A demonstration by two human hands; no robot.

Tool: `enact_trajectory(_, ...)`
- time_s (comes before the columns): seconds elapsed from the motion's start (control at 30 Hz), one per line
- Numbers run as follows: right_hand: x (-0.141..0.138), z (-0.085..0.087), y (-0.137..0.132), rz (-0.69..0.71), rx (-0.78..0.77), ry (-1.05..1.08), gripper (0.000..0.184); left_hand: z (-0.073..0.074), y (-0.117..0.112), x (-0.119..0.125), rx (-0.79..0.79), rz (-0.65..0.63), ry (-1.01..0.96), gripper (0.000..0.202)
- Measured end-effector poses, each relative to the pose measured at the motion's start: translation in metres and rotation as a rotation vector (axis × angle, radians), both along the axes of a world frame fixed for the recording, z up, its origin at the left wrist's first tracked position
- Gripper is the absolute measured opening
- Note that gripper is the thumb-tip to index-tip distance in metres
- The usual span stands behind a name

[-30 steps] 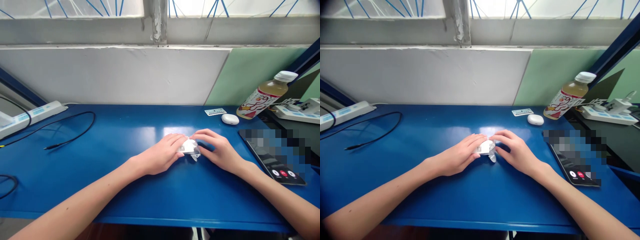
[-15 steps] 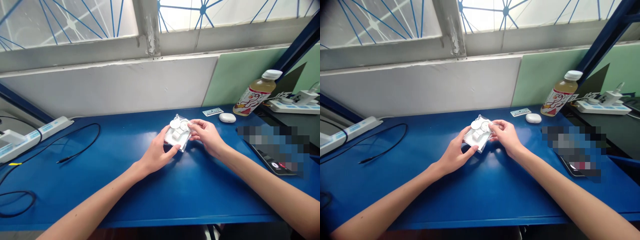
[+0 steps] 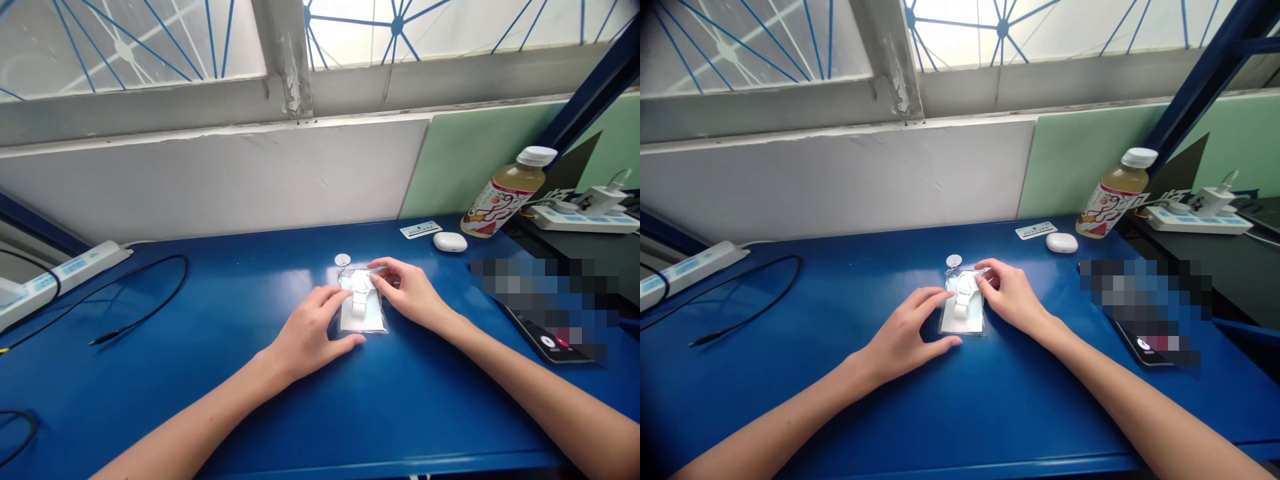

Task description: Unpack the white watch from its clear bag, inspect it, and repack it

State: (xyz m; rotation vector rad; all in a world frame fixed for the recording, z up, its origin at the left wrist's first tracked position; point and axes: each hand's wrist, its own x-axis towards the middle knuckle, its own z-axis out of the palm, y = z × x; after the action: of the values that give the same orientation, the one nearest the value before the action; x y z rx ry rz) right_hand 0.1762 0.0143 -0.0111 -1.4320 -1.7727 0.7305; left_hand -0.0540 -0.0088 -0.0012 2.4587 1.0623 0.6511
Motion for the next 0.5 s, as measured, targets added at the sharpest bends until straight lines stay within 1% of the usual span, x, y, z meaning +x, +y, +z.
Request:
enact_trajectory(0.03,0.000,0.000,-0.001,0.014,0.035,-0.055,0.022,-0.001,0.003,-0.001,0.036,0.008,0.019,0.067)
enact_trajectory(0.07,-0.001,0.001,-0.002,0.030,0.066,-0.106,0.023,-0.001,0.006,-0.002,0.060,0.010,0.043,0.079)
enact_trajectory(0.1,0.000,0.002,-0.003,0.047,0.093,-0.156,0.025,-0.001,0.009,-0.003,0.055,-0.008,0.080,0.093)
enact_trajectory(0.13,0.000,0.003,-0.004,0.067,0.120,-0.205,0.028,-0.001,0.012,-0.004,0.028,-0.038,0.118,0.102)
enact_trajectory(0.17,0.002,0.004,-0.006,0.099,0.146,-0.255,0.031,0.000,0.015,-0.005,0.000,-0.068,0.152,0.102)
enact_trajectory(0.23,0.009,0.007,-0.009,0.213,0.184,-0.350,0.044,0.002,0.018,-0.008,-0.036,-0.107,0.201,0.090)
enact_trajectory(0.3,0.017,0.009,-0.011,0.377,0.169,-0.426,0.068,0.004,0.019,-0.010,-0.041,-0.120,0.223,0.080)
enact_trajectory(0.33,0.021,0.010,-0.012,0.414,0.149,-0.440,0.078,0.005,0.019,-0.011,-0.040,-0.123,0.228,0.079)
enact_trajectory(0.4,0.026,0.013,-0.013,0.451,0.113,-0.449,0.090,0.005,0.019,-0.013,-0.039,-0.132,0.236,0.085)
enact_trajectory(0.5,0.028,0.015,-0.013,0.477,0.065,-0.473,0.094,0.004,0.020,-0.014,-0.020,-0.127,0.233,0.096)
